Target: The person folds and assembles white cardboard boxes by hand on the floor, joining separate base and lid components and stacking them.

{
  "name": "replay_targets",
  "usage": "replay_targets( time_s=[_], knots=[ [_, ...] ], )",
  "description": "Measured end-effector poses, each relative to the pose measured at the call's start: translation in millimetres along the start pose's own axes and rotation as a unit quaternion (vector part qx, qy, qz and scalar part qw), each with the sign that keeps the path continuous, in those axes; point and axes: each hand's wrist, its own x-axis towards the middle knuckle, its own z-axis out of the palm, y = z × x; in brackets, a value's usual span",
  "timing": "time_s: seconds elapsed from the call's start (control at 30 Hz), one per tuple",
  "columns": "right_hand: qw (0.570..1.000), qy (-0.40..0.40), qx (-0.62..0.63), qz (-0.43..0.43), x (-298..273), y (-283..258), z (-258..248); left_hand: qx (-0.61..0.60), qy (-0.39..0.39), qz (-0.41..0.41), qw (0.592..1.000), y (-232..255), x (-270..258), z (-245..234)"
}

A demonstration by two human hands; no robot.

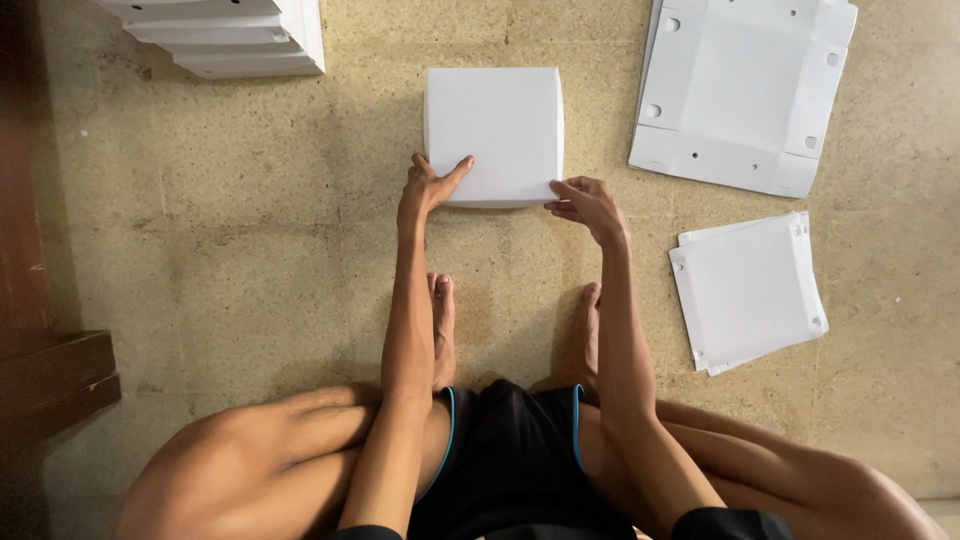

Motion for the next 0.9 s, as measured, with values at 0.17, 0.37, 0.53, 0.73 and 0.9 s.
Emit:
replay_targets(
  time_s=[0.17, 0.37, 0.53, 0.73, 0.9],
  knots=[
    [1.0, 0.009, 0.022, -0.012, -0.7, -2.3, 2.5, 0.01, 0.042, 0.038, 0.998, -7.5, 7.0, 8.4],
    [0.999, 0.009, 0.035, -0.025, -0.1, 0.0, 2.9, -0.006, 0.046, 0.043, 0.998, -6.2, 0.9, 2.6],
    [0.999, 0.009, 0.045, -0.029, 8.0, 8.6, 2.2, -0.014, 0.053, 0.044, 0.998, -4.8, -1.4, 1.4],
    [0.996, 0.027, 0.028, -0.08, 15.4, 19.5, 5.3, -0.076, 0.093, 0.116, 0.986, -10.6, 10.2, 13.4],
    [0.975, 0.09, -0.113, -0.168, 18.1, 24.4, 11.8, -0.183, 0.186, 0.311, 0.914, -3.9, 3.9, 24.5]
  ],
)
